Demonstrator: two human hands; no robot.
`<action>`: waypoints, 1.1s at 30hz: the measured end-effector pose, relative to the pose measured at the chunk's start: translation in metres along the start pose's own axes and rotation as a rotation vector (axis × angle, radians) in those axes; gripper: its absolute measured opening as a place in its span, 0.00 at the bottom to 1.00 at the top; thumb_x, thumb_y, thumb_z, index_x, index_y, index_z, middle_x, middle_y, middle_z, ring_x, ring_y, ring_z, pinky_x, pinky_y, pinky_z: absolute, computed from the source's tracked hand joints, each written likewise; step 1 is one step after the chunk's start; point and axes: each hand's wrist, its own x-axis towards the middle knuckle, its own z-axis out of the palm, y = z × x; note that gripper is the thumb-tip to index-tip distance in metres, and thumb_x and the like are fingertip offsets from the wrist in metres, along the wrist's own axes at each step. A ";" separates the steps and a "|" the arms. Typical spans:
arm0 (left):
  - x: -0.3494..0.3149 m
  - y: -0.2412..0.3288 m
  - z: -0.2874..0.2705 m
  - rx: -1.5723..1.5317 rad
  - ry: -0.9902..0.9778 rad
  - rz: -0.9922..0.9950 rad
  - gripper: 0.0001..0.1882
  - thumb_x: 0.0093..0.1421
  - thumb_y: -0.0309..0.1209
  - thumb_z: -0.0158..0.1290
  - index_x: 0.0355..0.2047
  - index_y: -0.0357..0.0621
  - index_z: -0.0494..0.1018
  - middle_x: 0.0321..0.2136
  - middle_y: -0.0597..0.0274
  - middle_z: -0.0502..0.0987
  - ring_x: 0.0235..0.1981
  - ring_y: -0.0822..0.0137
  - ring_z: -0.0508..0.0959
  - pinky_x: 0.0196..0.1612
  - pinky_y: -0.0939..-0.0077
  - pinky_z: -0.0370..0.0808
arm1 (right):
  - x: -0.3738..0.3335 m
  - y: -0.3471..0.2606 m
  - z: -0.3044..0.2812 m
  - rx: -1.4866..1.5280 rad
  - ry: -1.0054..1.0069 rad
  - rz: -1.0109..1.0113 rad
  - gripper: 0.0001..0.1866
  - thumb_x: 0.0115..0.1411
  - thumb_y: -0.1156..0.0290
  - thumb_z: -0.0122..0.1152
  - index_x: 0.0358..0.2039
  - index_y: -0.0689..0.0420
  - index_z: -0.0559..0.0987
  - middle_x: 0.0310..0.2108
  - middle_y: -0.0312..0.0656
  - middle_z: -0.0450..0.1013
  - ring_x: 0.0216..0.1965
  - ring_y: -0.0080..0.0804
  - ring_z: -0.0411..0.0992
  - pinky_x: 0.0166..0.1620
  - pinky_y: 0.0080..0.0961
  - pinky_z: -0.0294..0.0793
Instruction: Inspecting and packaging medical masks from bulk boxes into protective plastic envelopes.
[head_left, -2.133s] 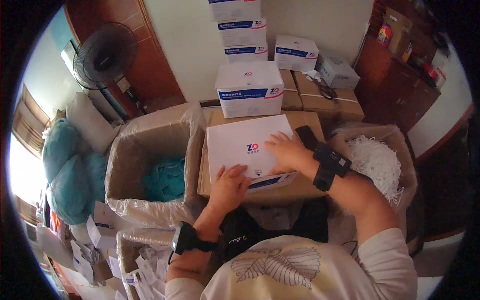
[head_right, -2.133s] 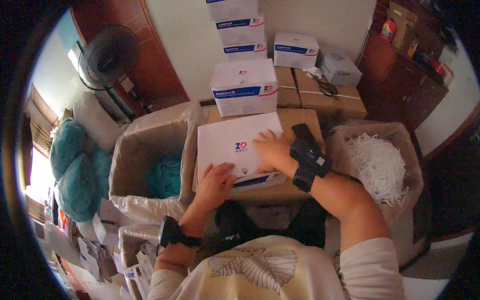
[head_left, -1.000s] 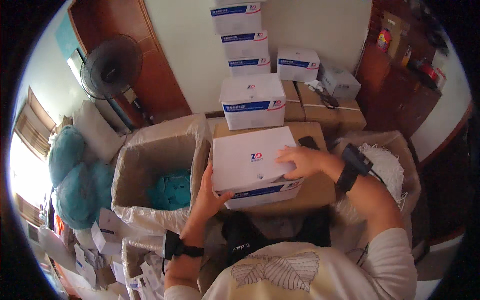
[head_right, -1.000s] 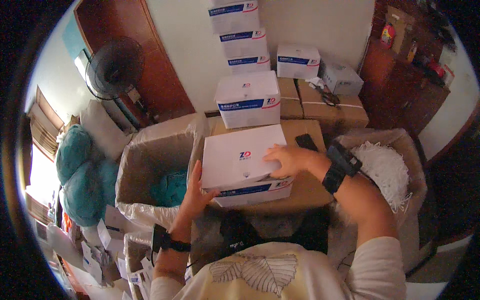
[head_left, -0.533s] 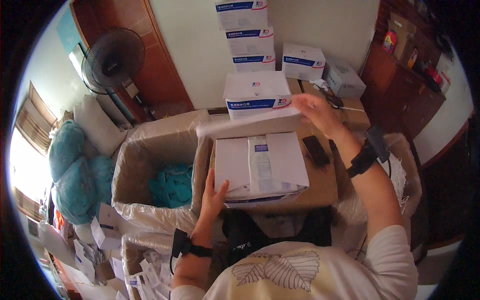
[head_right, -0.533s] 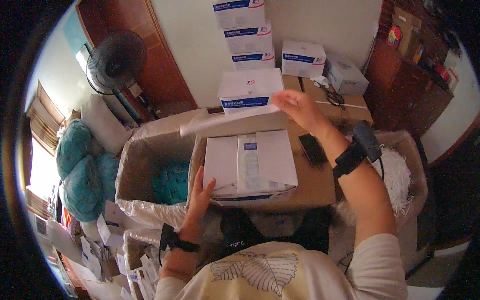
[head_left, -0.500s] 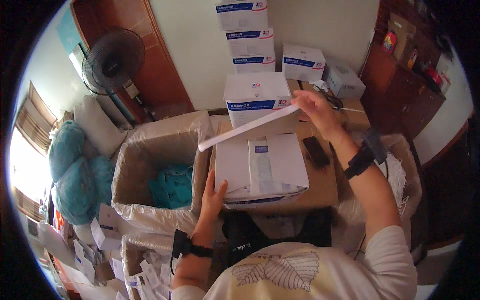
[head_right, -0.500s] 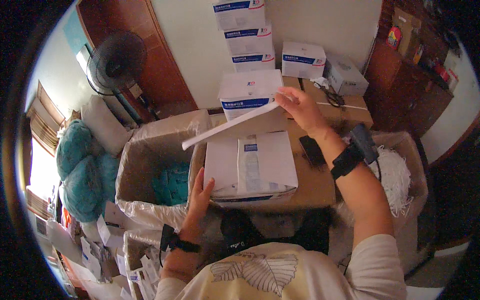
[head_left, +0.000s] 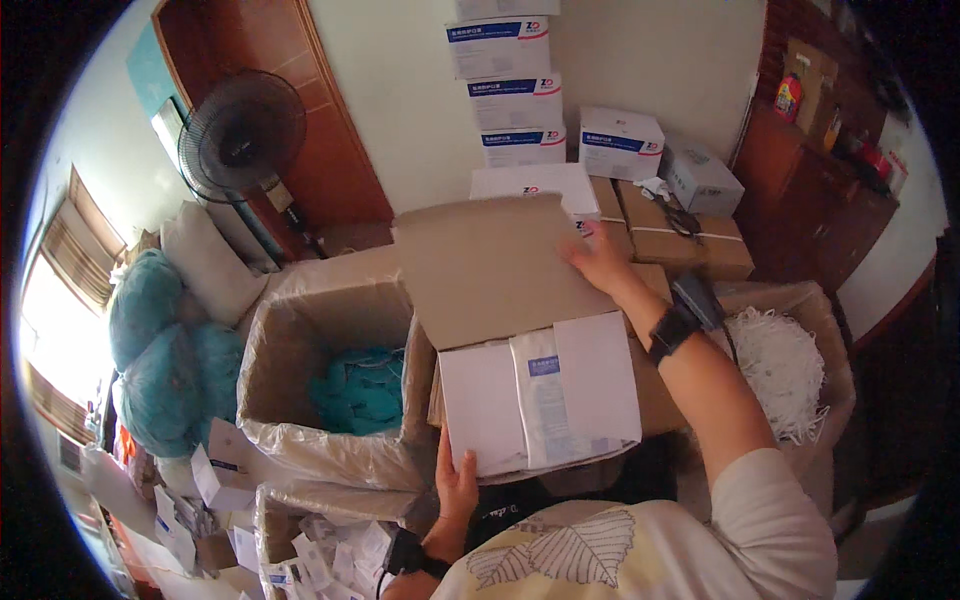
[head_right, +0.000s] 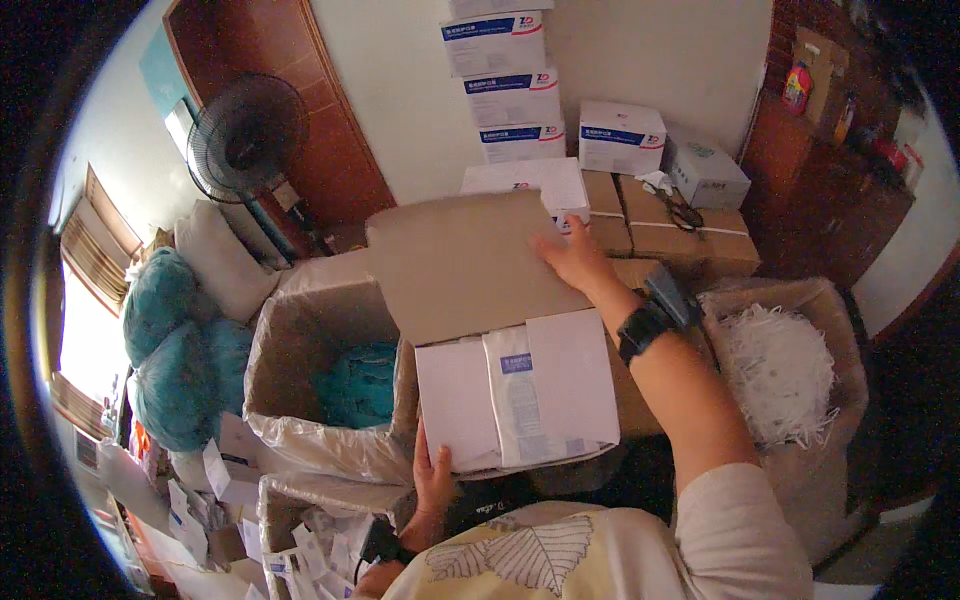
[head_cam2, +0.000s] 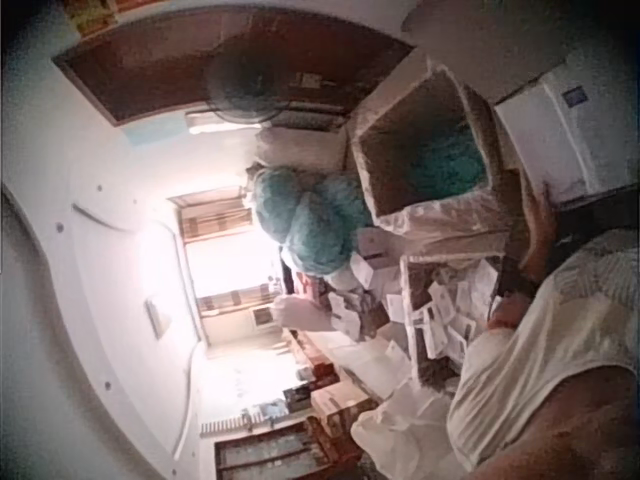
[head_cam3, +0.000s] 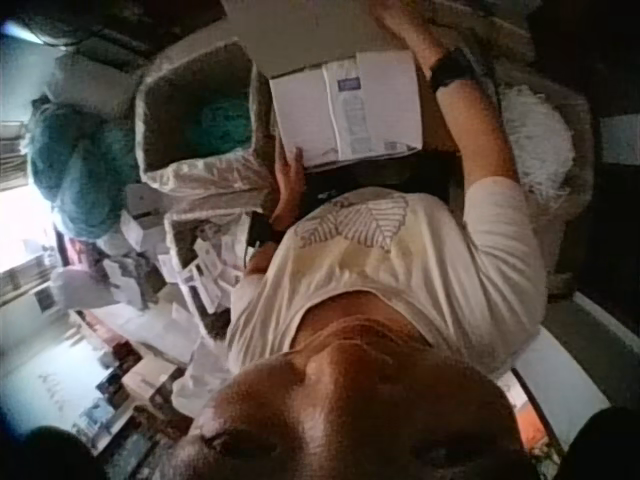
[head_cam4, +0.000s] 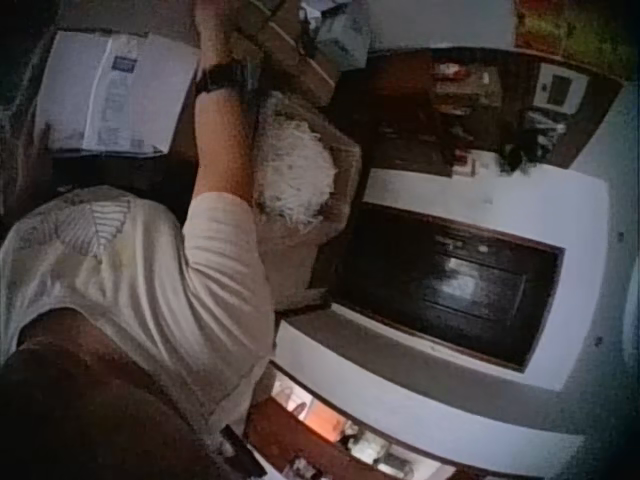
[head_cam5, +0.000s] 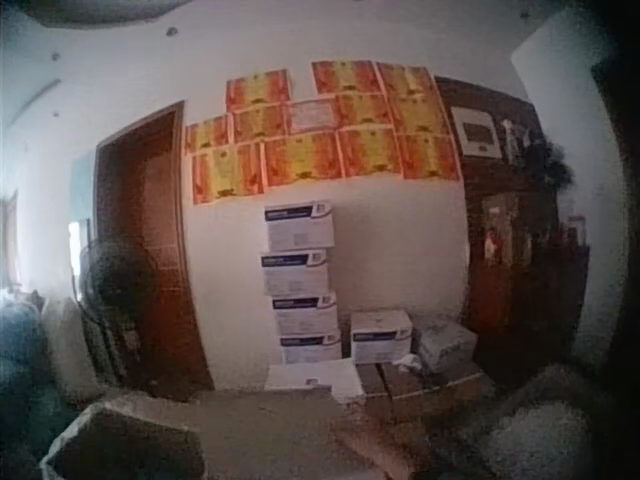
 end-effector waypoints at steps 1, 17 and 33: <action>-0.005 -0.003 -0.001 0.001 0.011 0.002 0.29 0.58 0.26 0.42 0.58 0.32 0.48 0.56 0.51 0.57 0.57 0.63 0.57 0.58 0.73 0.52 | 0.002 0.000 0.005 -0.191 0.020 0.025 0.31 0.49 0.53 0.59 0.50 0.57 0.65 0.42 0.49 0.69 0.42 0.43 0.69 0.46 0.32 0.66; 0.036 -0.006 0.015 0.042 0.130 0.000 0.25 0.58 0.27 0.43 0.55 0.32 0.54 0.53 0.52 0.60 0.54 0.63 0.61 0.56 0.73 0.55 | -0.047 -0.023 0.028 -0.420 -0.616 -0.345 0.26 0.54 0.44 0.44 0.31 0.55 0.77 0.31 0.49 0.73 0.34 0.49 0.71 0.38 0.39 0.68; 0.106 0.004 0.007 0.487 -0.032 0.089 0.32 0.51 0.33 0.54 0.55 0.38 0.56 0.55 0.43 0.55 0.55 0.51 0.59 0.56 0.66 0.57 | -0.040 -0.006 0.026 -0.107 -0.138 -0.480 0.17 0.51 0.58 0.55 0.36 0.58 0.75 0.41 0.49 0.70 0.44 0.46 0.67 0.46 0.39 0.65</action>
